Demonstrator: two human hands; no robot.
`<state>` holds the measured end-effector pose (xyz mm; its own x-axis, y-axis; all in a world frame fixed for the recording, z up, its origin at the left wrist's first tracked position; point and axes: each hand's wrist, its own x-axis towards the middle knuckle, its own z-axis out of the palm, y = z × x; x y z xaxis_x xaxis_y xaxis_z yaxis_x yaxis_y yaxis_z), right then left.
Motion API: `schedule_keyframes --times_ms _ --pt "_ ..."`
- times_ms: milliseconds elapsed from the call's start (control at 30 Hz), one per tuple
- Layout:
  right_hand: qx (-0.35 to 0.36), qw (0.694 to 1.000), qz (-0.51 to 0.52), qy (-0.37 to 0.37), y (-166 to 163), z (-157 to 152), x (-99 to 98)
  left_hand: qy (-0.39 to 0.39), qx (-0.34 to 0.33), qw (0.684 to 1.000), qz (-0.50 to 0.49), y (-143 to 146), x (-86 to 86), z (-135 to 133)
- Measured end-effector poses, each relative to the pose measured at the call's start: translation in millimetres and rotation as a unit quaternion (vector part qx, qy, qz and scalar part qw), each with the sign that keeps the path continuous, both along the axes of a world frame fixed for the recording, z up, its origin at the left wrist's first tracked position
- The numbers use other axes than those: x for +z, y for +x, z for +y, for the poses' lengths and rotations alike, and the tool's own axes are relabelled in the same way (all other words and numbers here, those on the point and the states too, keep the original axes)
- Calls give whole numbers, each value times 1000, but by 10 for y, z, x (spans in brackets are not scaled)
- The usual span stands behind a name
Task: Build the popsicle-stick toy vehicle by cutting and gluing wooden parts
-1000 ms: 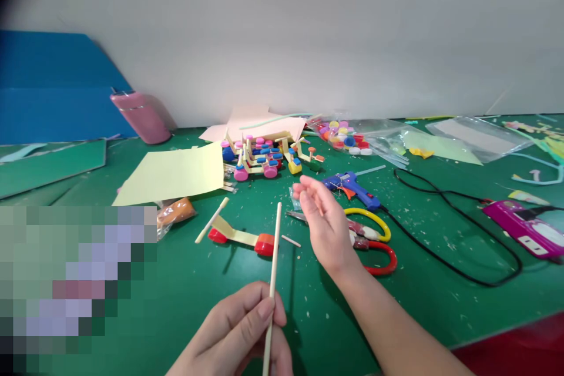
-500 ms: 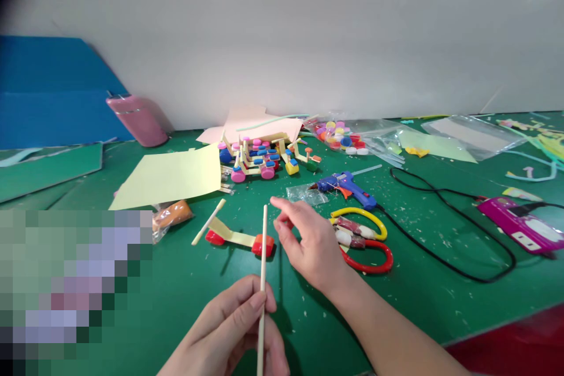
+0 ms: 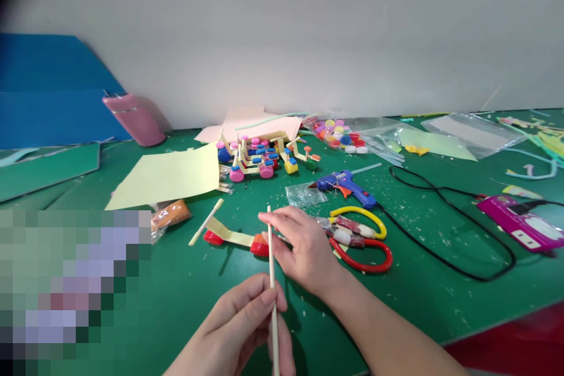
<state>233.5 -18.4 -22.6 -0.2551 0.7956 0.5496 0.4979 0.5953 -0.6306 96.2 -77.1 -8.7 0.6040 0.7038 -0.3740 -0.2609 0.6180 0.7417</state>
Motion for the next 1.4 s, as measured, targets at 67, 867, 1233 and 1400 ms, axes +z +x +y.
schedule_keyframes --times_ms 67,867,1233,1400 --pt "2 1000 -30 4 1 -1 2 -4 -1 1000 2 29 -14 15" --pt "-59 962 165 -211 -5 72 -8 413 178 717 532 -856 -135 610" --pt "18 995 -4 -100 -161 203 347 522 148 628 559 -626 -113 736" --pt "93 987 -90 -95 -249 321 458 549 163 595 564 -636 -132 708"
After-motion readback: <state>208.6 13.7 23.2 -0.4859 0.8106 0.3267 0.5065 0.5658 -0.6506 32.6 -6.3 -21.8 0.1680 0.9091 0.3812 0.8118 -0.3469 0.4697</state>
